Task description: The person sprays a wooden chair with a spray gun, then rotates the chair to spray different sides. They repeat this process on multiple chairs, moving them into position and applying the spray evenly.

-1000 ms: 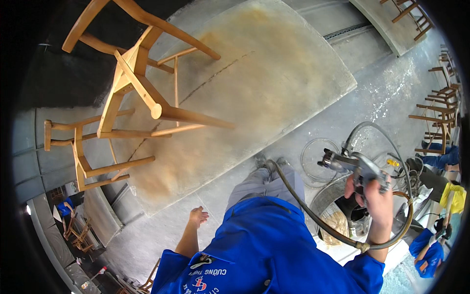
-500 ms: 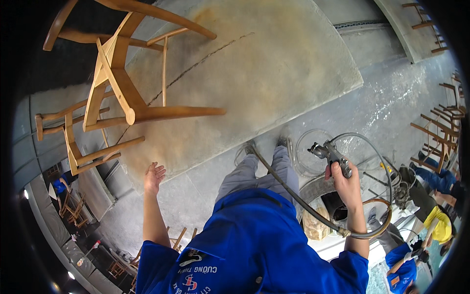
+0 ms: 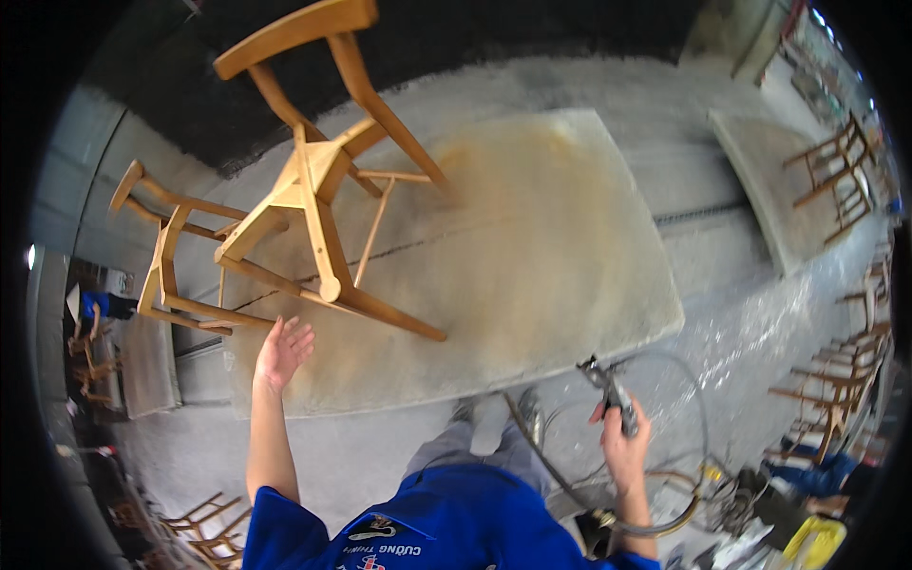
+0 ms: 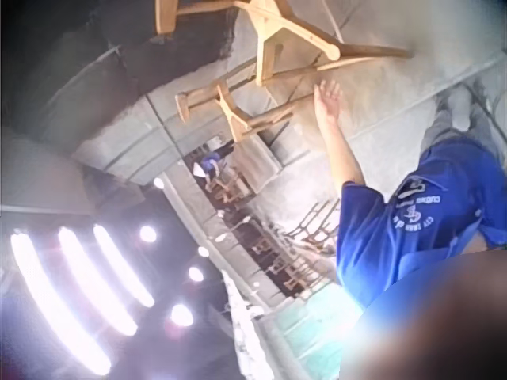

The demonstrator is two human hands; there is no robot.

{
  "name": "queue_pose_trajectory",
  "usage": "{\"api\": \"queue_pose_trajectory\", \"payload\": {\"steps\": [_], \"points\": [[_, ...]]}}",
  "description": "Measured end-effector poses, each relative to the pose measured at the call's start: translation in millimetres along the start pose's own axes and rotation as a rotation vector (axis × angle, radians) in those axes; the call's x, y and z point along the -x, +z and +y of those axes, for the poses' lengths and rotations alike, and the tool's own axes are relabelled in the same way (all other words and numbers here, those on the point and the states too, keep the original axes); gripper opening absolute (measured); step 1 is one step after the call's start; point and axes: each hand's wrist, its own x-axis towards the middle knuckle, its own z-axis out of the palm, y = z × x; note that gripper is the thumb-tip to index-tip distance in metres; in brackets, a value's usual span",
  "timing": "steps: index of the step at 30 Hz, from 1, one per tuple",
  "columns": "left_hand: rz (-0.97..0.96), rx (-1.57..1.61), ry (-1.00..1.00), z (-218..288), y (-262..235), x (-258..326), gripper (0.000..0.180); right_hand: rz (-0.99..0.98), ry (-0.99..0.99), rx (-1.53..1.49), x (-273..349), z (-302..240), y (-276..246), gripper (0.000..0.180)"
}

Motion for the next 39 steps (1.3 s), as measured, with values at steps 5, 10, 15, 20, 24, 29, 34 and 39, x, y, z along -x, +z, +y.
{"api": "queue_pose_trajectory", "payload": {"steps": [5,10,15,20,24,29,34,39], "points": [[-0.237,-0.083,-0.009,50.7,76.2,-26.5,0.087,-0.035,-0.244,-0.283,28.7,-44.3,10.8,0.066],[-0.382,-0.189,0.033,75.3,122.8,-38.7,0.048,-0.063,-0.443,-0.37,49.1,-81.7,10.3,0.098],[-0.394,-0.057,0.063,62.0,143.7,-40.5,0.035,0.092,-0.492,-0.218,76.8,-120.0,11.4,0.089],[-0.498,0.031,0.089,8.6,220.4,-45.5,0.043,0.12,-0.656,-0.037,102.8,-149.3,16.3,0.094],[-0.474,0.122,0.27,-24.2,328.7,-48.4,0.06,0.18,-0.77,0.088,122.5,-166.1,31.4,0.088],[-0.285,-0.062,-0.011,-7.2,394.3,-29.8,0.076,0.112,-0.86,0.245,136.9,-178.2,50.4,0.079],[-0.251,-0.387,0.453,-32.6,324.3,44.8,0.05,0.153,-0.754,0.15,146.0,-175.4,58.5,0.086],[-0.107,-0.474,0.937,-0.8,235.2,91.4,0.032,0.157,-0.765,0.091,151.1,-172.0,55.0,0.091]]}}
